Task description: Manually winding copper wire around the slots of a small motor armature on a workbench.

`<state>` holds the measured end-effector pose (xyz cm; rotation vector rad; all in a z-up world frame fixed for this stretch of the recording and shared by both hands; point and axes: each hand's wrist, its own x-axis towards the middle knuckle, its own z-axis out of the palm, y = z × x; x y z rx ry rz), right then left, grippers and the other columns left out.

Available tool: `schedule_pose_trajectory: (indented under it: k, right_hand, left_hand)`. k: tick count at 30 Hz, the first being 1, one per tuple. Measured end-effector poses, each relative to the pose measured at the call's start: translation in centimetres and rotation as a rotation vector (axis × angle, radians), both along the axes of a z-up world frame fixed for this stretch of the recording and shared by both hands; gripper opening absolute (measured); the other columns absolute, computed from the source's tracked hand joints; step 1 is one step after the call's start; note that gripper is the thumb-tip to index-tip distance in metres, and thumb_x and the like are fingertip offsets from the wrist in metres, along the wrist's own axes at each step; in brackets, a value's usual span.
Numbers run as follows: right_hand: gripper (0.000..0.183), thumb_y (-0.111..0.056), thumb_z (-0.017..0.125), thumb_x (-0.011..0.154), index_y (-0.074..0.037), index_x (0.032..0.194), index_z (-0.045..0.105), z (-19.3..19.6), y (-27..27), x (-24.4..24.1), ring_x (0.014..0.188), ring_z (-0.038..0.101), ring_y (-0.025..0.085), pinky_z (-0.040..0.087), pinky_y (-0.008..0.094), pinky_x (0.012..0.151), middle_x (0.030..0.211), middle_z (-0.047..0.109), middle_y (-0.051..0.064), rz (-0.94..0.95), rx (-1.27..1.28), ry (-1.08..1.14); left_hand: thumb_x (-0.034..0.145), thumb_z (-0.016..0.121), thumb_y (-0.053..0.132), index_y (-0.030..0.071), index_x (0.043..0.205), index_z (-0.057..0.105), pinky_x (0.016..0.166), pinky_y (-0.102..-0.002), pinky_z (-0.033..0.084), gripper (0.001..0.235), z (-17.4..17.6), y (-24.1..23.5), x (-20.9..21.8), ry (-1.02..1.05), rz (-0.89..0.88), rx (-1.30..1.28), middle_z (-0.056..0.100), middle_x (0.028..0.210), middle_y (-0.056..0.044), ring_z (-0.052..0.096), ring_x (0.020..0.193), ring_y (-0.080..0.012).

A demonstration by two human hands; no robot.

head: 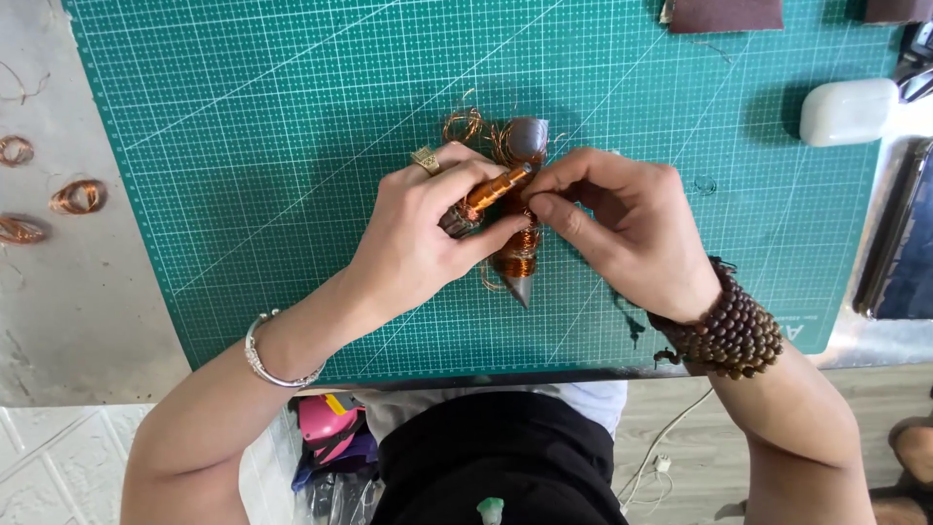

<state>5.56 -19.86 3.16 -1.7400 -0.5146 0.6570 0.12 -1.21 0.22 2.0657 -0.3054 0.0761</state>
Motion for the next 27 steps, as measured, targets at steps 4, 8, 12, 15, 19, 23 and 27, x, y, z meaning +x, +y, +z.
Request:
schedule_pose_trajectory:
  k: [4,8,12,15,19,23,27]
  right_hand:
    - [0.009,-0.003,0.059,0.090,0.003,0.098,0.060,0.0,-0.2,0.0,0.081,0.063,0.015,0.055,0.023,0.074,0.093,0.065,0.011,-0.030,0.030,0.025]
    - [0.010,0.006,0.052,0.089,0.004,0.099,0.051,0.2,-0.2,0.7,0.062,0.064,0.016,0.056,0.023,0.057,0.081,0.062,0.012,0.020,-0.121,0.040]
    - [0.029,-0.007,0.062,0.082,0.000,0.108,0.053,0.5,-0.2,1.1,0.045,0.055,0.010,0.046,0.023,0.037,0.080,0.067,0.008,0.122,-0.342,0.084]
    - [0.034,-0.011,0.069,0.079,0.001,0.107,0.054,0.2,0.0,0.6,0.051,0.061,0.011,0.053,0.021,0.043,0.075,0.066,0.008,0.113,-0.307,0.033]
    - [0.040,-0.008,0.072,0.077,0.004,0.111,0.056,-0.3,-0.1,0.2,0.064,0.066,0.015,0.060,0.023,0.057,0.085,0.065,0.011,0.133,-0.252,-0.077]
    - [0.054,-0.010,0.076,0.073,0.002,0.121,0.054,-0.9,-0.3,-0.3,0.066,0.059,0.015,0.054,0.026,0.058,0.086,0.056,0.008,0.149,-0.291,-0.254]
    - [0.053,-0.012,0.071,0.076,0.003,0.124,0.053,-0.9,-0.1,-0.6,0.057,0.048,0.020,0.044,0.031,0.052,0.088,0.053,0.011,0.142,-0.344,-0.333]
  left_hand:
    - [0.084,0.071,0.007,-0.006,0.090,0.062,0.067,-0.032,0.053,0.017,0.2,-0.2,0.1,0.001,0.017,-0.002,0.062,0.088,-0.012,0.061,0.075,-0.0218]
    - [0.085,0.067,0.006,-0.005,0.089,0.062,0.063,-0.031,0.052,0.013,-0.1,0.0,0.0,0.006,0.007,0.047,0.063,0.085,-0.011,0.060,0.071,-0.0204]
    - [0.086,0.063,0.004,-0.002,0.092,0.057,0.063,-0.033,0.049,0.010,-0.3,0.3,0.0,0.012,-0.053,0.093,0.059,0.083,-0.009,0.058,0.070,-0.0203]
    - [0.086,0.065,0.008,-0.002,0.100,0.057,0.065,-0.035,0.051,0.018,-0.6,0.5,-0.1,0.016,-0.092,0.146,0.062,0.092,-0.011,0.063,0.074,-0.0219]
    - [0.085,0.067,0.007,-0.001,0.103,0.058,0.068,-0.035,0.052,0.021,-1.0,0.7,-0.2,0.033,-0.138,0.176,0.060,0.101,-0.015,0.061,0.062,-0.0188]
    - [0.083,0.071,0.011,0.000,0.100,0.059,0.044,-0.025,0.050,0.023,-0.9,0.7,-0.3,-0.076,-0.165,0.351,0.056,0.104,-0.011,0.057,0.060,-0.0157]
    - [0.081,0.077,0.021,0.002,0.100,0.055,0.033,-0.025,0.043,0.034,-1.7,0.7,-0.5,-0.214,-0.192,0.524,0.052,0.113,-0.011,0.054,0.047,-0.0138]
